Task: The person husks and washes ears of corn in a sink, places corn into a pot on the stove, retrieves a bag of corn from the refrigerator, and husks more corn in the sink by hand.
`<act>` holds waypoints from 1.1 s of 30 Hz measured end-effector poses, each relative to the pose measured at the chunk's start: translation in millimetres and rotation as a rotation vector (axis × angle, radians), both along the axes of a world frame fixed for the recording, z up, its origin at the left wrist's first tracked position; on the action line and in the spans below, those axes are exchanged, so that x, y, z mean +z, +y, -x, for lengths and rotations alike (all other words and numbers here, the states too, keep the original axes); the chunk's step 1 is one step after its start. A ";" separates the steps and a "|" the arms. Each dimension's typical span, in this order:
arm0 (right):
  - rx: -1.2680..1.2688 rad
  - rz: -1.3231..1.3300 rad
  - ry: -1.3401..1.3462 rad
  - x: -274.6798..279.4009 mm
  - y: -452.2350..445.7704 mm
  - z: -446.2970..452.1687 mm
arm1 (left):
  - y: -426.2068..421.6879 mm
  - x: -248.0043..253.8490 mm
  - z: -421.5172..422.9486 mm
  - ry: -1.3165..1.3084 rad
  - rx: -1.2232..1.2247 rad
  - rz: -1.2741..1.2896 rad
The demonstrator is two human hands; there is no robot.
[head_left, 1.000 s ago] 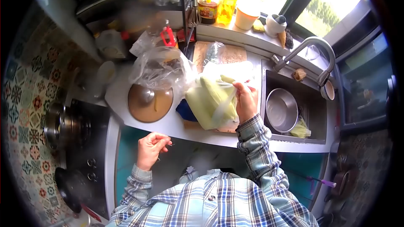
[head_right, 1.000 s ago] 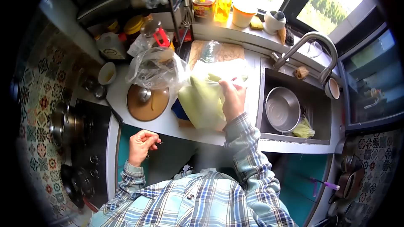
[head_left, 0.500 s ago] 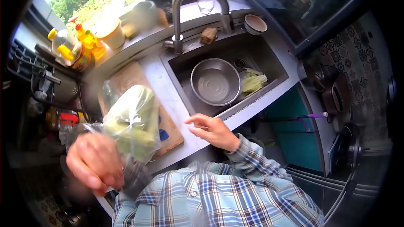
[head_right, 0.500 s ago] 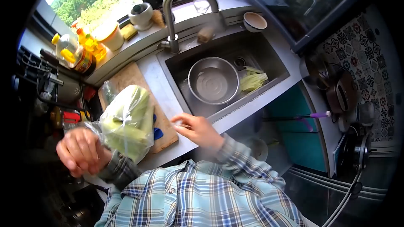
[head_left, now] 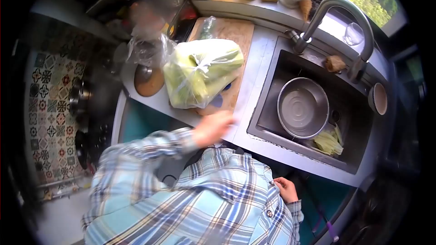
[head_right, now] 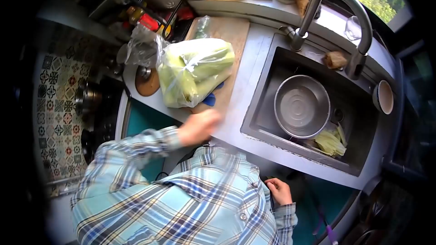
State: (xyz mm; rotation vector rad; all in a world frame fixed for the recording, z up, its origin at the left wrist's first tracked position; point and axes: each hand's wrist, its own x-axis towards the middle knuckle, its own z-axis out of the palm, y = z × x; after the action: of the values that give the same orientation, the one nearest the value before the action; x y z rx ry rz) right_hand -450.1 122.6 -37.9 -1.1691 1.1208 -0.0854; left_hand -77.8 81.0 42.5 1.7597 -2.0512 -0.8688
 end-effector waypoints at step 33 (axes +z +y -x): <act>0.046 -0.106 0.376 49.3 120.7 -76.7 | 84.4 3.9 -147.9 0.389 -0.452 -0.625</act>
State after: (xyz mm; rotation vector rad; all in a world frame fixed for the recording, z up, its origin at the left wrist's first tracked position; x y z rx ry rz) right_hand -373.4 243.3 11.4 -1.1417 1.4083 0.2361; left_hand 70.2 165.4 46.4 1.2059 -2.0564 -1.9851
